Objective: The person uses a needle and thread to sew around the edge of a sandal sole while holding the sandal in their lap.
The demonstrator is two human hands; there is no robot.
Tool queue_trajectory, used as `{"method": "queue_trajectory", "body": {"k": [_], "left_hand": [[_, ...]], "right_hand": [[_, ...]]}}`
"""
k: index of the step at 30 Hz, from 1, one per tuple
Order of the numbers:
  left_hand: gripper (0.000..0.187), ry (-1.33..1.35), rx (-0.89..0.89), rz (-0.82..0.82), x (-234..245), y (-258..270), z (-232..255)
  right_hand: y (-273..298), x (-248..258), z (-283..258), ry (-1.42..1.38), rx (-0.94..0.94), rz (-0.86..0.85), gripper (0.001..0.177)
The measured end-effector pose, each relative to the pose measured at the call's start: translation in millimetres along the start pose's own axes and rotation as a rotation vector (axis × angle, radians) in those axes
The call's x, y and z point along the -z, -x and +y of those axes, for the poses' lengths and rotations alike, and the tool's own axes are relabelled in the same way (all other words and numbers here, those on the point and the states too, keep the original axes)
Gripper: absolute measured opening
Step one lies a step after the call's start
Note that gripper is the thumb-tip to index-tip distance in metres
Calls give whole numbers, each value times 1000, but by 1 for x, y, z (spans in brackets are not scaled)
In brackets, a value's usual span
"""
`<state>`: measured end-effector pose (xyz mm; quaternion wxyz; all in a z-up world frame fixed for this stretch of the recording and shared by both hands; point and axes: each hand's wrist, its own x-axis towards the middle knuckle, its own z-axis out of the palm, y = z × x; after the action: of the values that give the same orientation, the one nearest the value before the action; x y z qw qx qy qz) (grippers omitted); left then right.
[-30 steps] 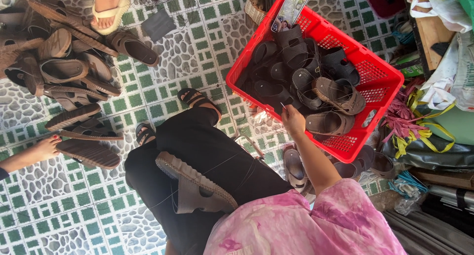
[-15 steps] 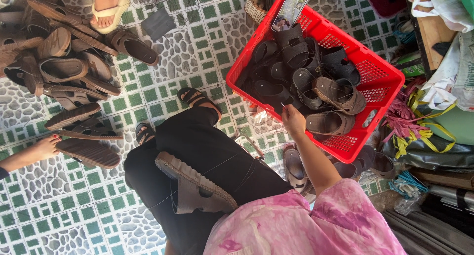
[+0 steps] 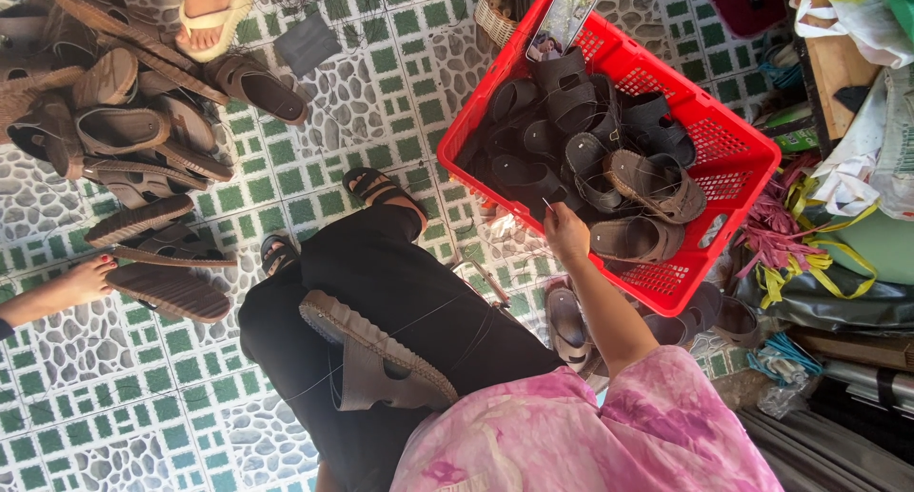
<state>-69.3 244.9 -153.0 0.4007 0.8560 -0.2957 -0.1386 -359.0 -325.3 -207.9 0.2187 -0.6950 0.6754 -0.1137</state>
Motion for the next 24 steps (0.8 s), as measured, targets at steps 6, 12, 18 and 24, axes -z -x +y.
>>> {"method": "queue_trajectory", "body": {"k": [6, 12, 18, 24], "left_hand": [[30, 11, 1, -4, -36, -46, -62], [29, 19, 14, 1, -63, -131, -63], [29, -30, 235, 163, -32, -159, -41], [13, 260, 101, 670, 48, -172, 75]], "right_hand": [[0, 1, -2, -3, -1, 3, 18], [0, -1, 4, 3, 10, 10, 17], [-8, -8, 27, 60, 150, -77, 19], [10, 52, -84, -424, 492, -17, 17]]}}
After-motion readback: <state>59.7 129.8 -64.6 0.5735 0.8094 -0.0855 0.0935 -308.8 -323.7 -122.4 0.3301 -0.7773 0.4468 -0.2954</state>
